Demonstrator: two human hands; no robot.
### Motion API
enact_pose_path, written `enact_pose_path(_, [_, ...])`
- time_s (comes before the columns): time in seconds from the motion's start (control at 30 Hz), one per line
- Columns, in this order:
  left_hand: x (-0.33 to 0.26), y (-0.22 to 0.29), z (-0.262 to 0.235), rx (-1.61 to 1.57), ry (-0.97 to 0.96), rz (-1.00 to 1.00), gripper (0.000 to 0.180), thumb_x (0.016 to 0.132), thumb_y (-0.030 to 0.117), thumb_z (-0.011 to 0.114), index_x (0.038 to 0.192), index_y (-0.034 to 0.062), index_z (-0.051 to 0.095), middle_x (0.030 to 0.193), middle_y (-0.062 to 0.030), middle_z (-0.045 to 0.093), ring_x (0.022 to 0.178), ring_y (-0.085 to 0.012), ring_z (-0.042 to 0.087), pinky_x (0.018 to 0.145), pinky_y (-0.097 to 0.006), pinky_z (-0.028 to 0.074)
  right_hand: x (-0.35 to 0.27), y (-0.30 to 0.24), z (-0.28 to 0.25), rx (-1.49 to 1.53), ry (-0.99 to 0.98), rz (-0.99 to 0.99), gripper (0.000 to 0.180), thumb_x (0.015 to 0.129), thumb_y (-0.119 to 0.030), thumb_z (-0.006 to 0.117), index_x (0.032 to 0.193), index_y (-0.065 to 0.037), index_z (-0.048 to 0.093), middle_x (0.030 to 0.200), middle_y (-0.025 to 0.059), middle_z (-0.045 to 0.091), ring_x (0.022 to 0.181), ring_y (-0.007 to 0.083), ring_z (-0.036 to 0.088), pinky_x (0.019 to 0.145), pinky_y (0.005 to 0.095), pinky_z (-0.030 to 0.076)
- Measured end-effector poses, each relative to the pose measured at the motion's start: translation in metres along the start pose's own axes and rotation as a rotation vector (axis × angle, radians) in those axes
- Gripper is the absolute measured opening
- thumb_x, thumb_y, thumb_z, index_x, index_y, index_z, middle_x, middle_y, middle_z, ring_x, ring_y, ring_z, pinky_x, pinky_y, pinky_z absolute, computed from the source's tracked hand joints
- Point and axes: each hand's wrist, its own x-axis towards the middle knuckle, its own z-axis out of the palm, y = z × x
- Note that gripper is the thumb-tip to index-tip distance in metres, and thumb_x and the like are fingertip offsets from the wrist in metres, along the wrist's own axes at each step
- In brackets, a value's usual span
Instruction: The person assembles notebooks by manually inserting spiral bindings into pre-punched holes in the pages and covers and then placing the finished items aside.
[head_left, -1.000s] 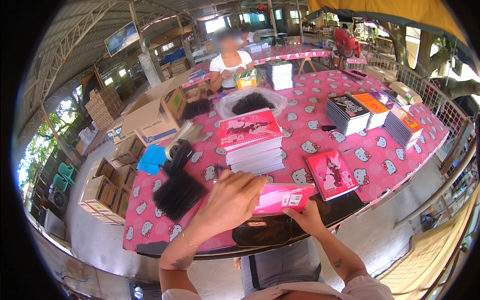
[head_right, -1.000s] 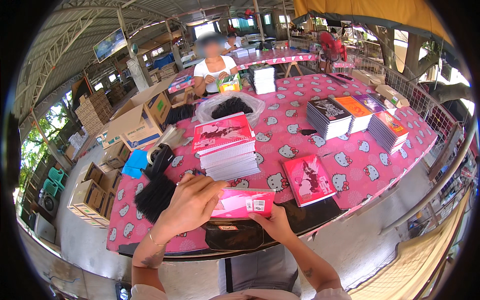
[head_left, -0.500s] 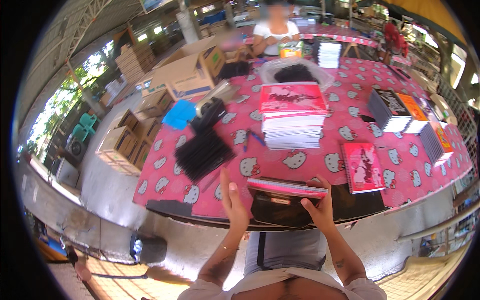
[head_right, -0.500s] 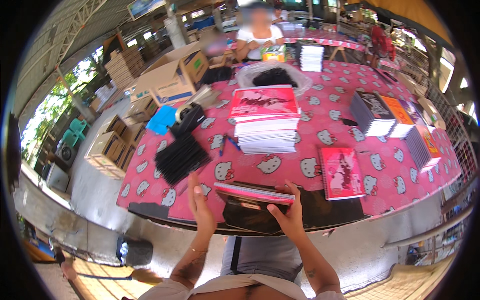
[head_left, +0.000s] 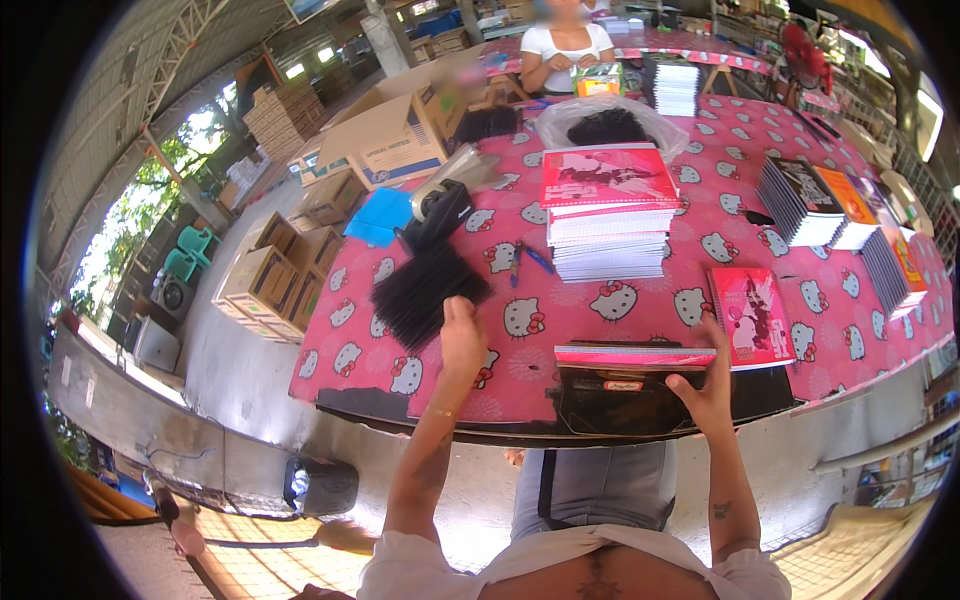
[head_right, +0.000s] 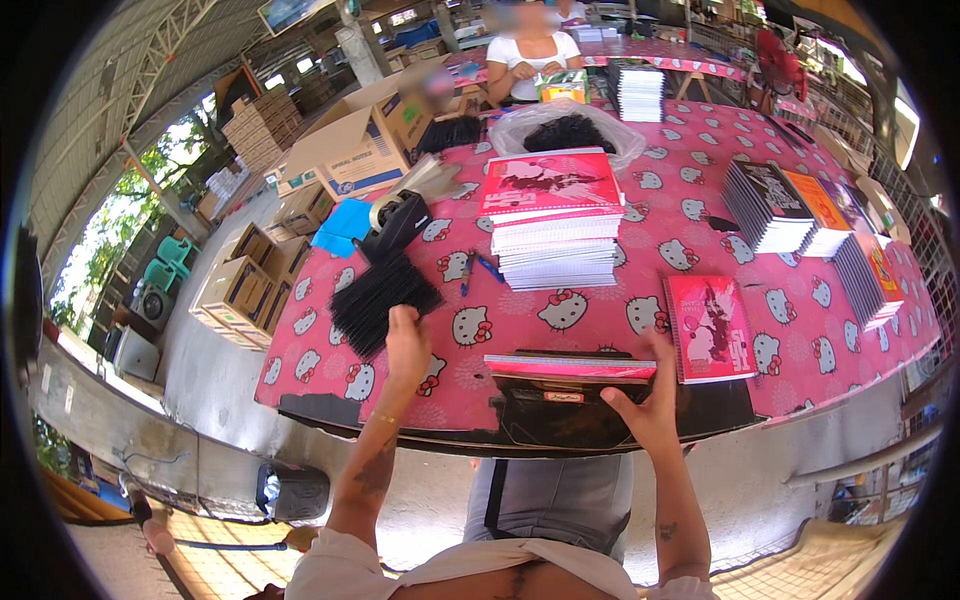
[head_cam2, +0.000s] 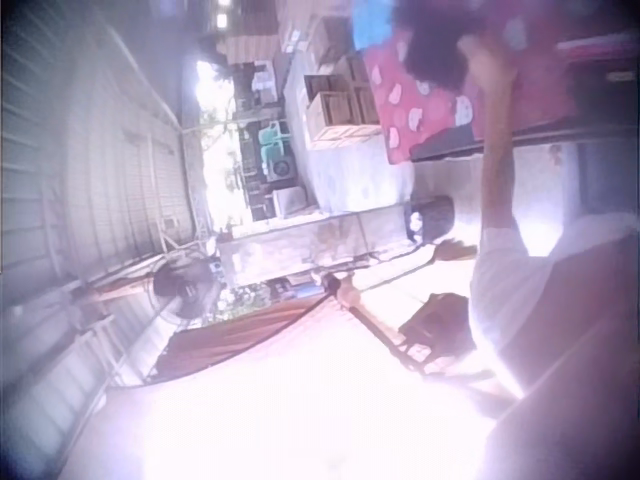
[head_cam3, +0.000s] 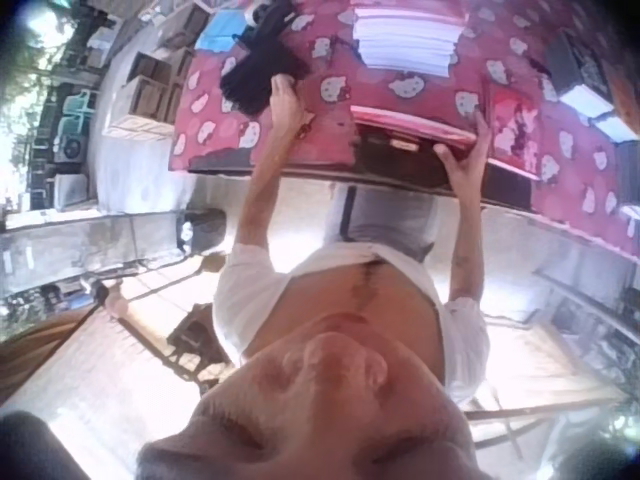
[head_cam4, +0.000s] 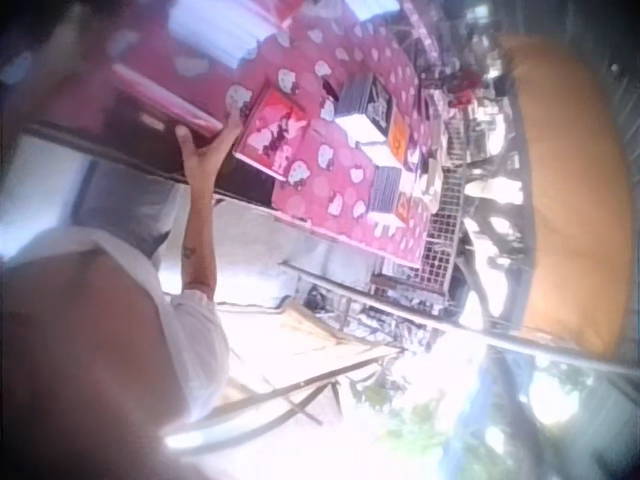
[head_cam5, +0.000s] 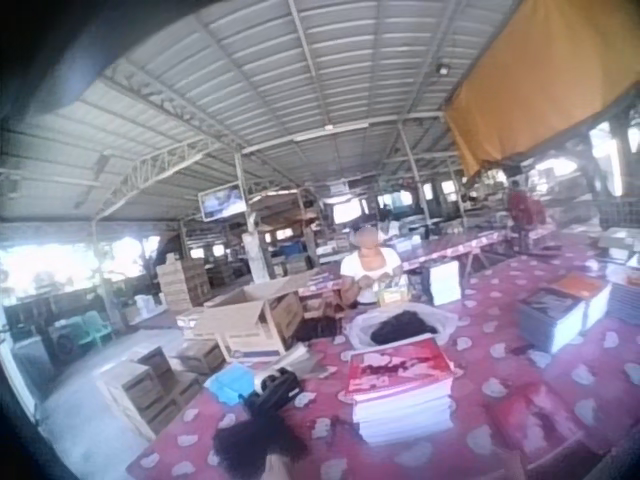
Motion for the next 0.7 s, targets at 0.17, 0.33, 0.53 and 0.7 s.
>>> enact_pose_path(0.17, [-0.003, 0.097, -0.079, -0.464, -0.205, 0.076, 0.018, 0.094, 0.004, 0.067, 0.112, 0.0005, 0.066, 0.085, -0.0152, 0.063, 0.063, -0.0257, 0.060, 0.059, -0.036, 0.048, 0.032, -0.093, 0.034, -0.612, -0.260, -0.490, 0.051, 0.081, -0.026, 0.080, 0.127, -0.009, 0.066, 0.131, 0.0128, 0.059, 0.118, 0.0314, 0.057, 0.098, 0.0466, 0.045])
enact_pose_path(0.33, [-0.021, 0.131, -0.097, -0.728, -0.046, -0.045, 0.017, 0.095, 0.004, 0.069, 0.112, 0.0034, 0.073, 0.084, -0.0104, 0.068, 0.061, -0.0152, 0.054, 0.055, -0.029, 0.043, 0.045, -0.059, 0.093, -0.527, -0.370, -0.430, 0.024, 0.082, -0.017, 0.074, 0.106, -0.012, 0.071, 0.097, 0.0088, 0.069, 0.086, 0.0264, 0.068, 0.078, 0.0403, 0.052])
enact_pose_path(0.53, [-0.030, 0.130, -0.090, -0.660, -0.170, -0.075, 0.016, 0.095, 0.004, 0.069, 0.110, -0.0010, 0.072, 0.086, -0.0093, 0.073, 0.070, -0.0116, 0.065, 0.064, -0.026, 0.050, 0.048, -0.054, 0.097, -0.537, -0.369, -0.412, 0.004, 0.084, -0.012, 0.068, 0.086, -0.010, 0.065, 0.071, 0.0058, 0.061, 0.068, 0.0279, 0.066, 0.064, 0.0404, 0.052])
enact_pose_path(0.7, [-0.029, 0.130, -0.081, -0.683, -0.084, -0.041, 0.017, 0.092, 0.005, 0.073, 0.108, 0.0009, 0.074, 0.078, -0.0108, 0.068, 0.060, -0.0132, 0.059, 0.053, -0.026, 0.046, 0.047, -0.055, 0.098, -0.478, -0.355, -0.392, 0.005, 0.084, -0.013, 0.070, 0.088, -0.011, 0.067, 0.073, 0.0065, 0.064, 0.066, 0.0295, 0.066, 0.062, 0.0413, 0.053])
